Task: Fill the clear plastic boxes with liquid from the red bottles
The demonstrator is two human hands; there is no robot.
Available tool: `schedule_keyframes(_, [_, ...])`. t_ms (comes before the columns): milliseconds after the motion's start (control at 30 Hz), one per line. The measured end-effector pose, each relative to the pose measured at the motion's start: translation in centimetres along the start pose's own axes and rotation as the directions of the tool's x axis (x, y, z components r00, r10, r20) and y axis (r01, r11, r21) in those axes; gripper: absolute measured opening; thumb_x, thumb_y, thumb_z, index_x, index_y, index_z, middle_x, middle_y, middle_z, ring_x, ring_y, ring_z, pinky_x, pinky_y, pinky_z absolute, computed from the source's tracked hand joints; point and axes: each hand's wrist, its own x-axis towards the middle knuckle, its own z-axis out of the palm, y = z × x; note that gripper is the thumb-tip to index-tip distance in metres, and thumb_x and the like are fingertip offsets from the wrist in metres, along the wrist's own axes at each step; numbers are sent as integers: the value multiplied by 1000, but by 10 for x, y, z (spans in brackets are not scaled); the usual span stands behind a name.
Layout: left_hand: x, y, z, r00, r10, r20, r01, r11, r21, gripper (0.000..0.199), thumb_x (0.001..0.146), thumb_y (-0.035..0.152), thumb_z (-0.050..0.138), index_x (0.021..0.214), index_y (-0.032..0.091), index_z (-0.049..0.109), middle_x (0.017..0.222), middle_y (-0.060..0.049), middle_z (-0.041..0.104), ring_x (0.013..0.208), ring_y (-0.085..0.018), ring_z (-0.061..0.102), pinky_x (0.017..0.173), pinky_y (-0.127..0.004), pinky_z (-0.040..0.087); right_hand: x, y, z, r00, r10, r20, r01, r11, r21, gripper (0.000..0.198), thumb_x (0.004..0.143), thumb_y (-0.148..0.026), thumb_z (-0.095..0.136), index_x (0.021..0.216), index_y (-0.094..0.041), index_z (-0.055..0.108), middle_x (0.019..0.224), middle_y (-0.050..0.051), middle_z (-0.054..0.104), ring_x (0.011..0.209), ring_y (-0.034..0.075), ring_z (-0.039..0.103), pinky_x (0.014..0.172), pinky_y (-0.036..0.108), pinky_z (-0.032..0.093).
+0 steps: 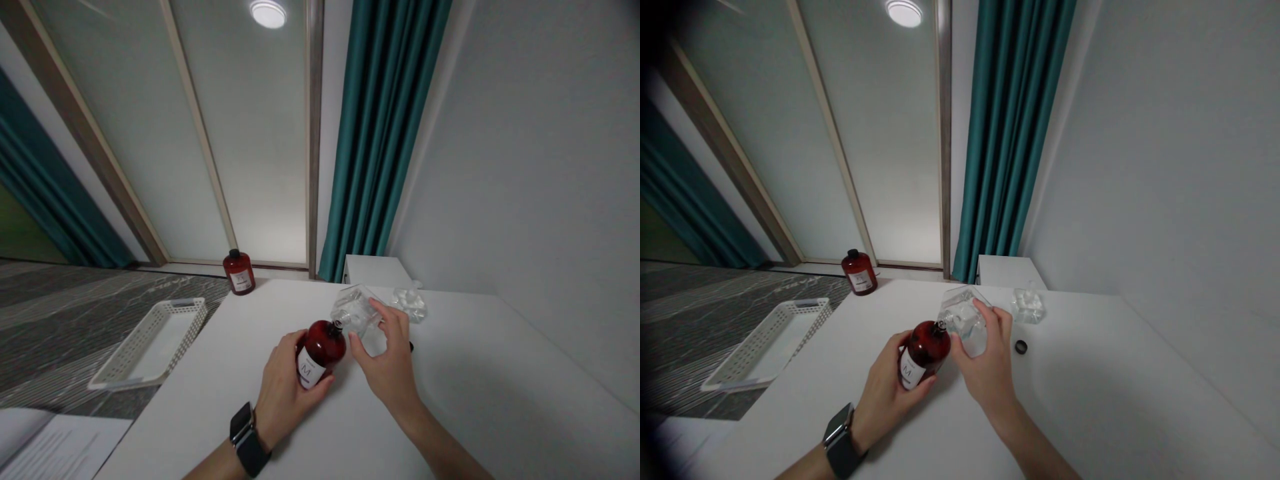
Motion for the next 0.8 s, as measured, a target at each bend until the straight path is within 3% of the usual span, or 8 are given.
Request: schedule_keyframes(800, [-1,0,1,1000,-20,-2,20,999,-25,64,71,31,77,125,19,45,115,-12,66,98,-31,66,83,-46,55,2,-6,-2,998,-60,-13,60,997,-43,50,81,-27,65,129,-23,52,115,9,51,109,28,53,91,49,52])
